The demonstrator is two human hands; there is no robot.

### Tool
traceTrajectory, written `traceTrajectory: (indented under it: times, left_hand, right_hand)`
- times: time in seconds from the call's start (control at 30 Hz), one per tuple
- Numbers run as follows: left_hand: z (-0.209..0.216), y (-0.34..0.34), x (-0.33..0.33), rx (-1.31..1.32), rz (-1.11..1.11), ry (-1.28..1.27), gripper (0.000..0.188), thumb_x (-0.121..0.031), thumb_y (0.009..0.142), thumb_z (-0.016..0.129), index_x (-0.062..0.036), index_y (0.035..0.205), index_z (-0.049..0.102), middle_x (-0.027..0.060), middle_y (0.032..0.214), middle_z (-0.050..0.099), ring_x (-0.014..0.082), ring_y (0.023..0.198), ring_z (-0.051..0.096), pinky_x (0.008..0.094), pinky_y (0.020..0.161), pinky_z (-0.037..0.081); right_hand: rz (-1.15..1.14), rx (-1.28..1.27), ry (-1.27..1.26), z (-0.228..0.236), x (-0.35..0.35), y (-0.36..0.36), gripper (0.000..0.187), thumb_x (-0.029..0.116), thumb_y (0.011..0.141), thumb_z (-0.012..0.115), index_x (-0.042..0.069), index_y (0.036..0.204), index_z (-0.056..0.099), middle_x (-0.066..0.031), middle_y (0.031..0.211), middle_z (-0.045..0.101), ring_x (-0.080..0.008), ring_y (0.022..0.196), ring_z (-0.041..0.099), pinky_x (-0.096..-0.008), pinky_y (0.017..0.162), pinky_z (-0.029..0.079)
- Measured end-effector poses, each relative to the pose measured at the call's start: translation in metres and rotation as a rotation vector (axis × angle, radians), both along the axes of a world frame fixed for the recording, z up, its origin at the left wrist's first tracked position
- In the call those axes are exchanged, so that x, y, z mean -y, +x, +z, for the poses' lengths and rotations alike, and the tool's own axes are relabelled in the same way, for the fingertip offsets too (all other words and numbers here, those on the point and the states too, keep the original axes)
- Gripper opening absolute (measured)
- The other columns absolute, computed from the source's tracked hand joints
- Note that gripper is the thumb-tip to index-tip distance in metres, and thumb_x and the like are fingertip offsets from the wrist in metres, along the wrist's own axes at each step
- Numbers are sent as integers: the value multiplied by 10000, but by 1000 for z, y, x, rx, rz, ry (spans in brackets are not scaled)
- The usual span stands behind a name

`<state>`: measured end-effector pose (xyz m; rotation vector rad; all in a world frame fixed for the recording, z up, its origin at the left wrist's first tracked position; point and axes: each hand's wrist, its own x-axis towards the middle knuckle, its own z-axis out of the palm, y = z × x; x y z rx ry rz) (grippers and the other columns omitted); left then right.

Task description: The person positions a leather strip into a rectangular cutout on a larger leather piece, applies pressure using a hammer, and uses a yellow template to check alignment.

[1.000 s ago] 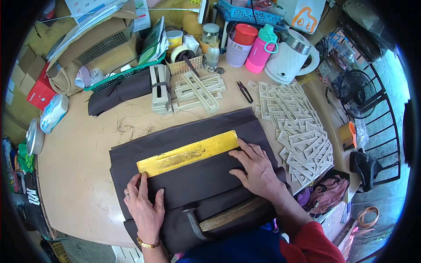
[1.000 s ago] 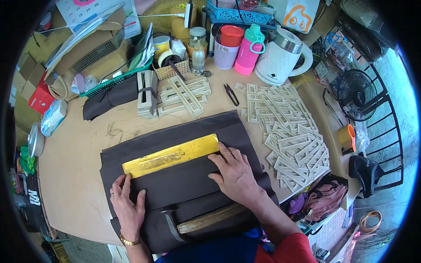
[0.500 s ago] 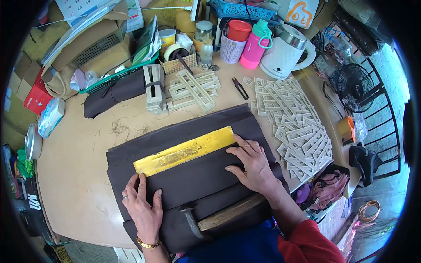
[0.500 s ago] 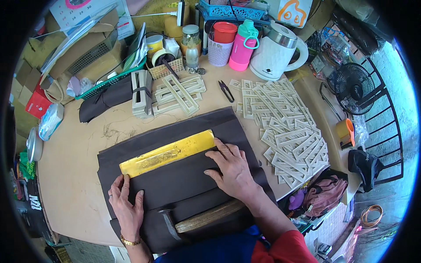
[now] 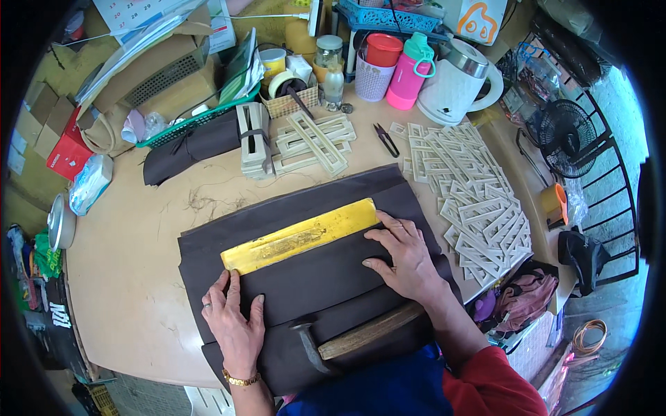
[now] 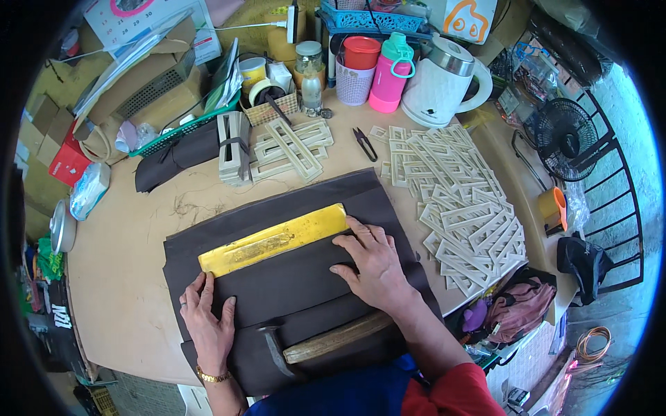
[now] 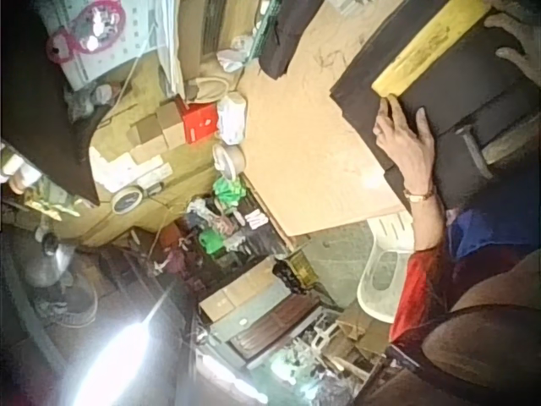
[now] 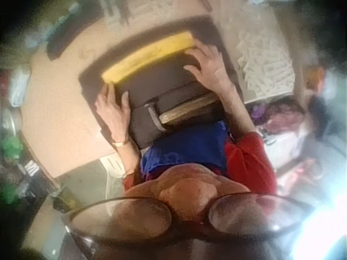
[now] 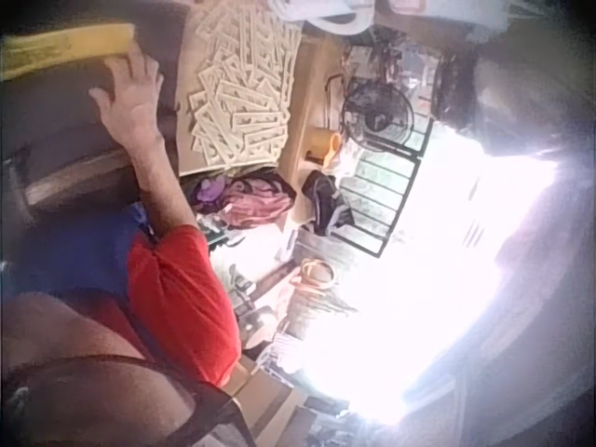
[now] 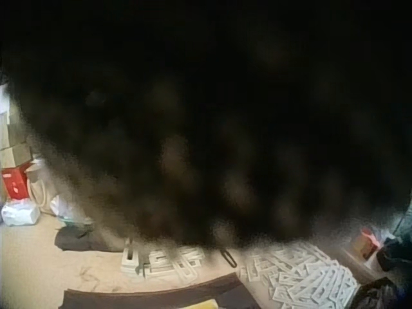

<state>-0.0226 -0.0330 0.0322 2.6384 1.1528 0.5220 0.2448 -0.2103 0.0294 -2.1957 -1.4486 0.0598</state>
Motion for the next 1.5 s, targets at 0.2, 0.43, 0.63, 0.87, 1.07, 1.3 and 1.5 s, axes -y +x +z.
traceTrajectory:
  times: [0.2,0.43,0.63,0.87,1.07,1.3,1.5]
  left_hand:
    - [2,-4,-1,44,-5,23,606,-190,785,809,7,1331,636,163,1334,598,356,1176,549,459,981,423]
    - [3,-5,-1,82,10,10,626,-212,778,832,-15,1341,643,135,1316,616,335,1177,567,437,953,440]
    - [0,-7,0,67,27,9,633,-242,796,826,-17,1357,636,120,1346,600,330,1139,564,441,930,435]
    - [0,-7,0,67,28,11,633,-242,794,826,-14,1354,637,120,1339,603,324,1140,562,437,922,436]
    - [1,-4,-1,68,13,19,637,-236,788,828,-18,1356,637,128,1339,602,324,1164,563,432,938,439]
    - [3,-5,0,296,63,-66,620,-86,790,825,-49,1371,613,206,1394,547,372,1245,559,441,1036,480]
    - [0,5,0,488,-40,-22,410,-20,817,779,-29,1217,688,187,1313,589,329,1129,631,416,974,525]
  right_hand:
    - [25,10,22,2,-5,-1,471,216,780,844,124,1207,668,-160,1457,526,-359,1248,521,-477,1008,440]
    - [33,-7,14,7,-3,-5,463,139,782,827,44,1199,649,-218,1454,528,-400,1243,521,-495,1069,407]
    - [21,-32,-15,6,-5,-6,444,111,793,809,17,1194,644,-227,1454,525,-404,1265,511,-494,1085,397]
    - [10,-37,-23,9,-6,-7,448,99,788,810,13,1196,647,-226,1455,525,-404,1271,508,-493,1091,396]
    - [23,-43,-13,11,-2,-6,471,100,781,819,18,1210,645,-226,1464,516,-402,1273,509,-482,1095,401]
    - [211,27,17,65,-26,26,393,93,816,796,12,1169,642,-187,1282,613,-404,1144,596,-457,976,491]
    - [102,150,-74,19,-156,96,306,315,909,734,14,961,717,-198,1052,691,-373,988,685,-463,884,537]
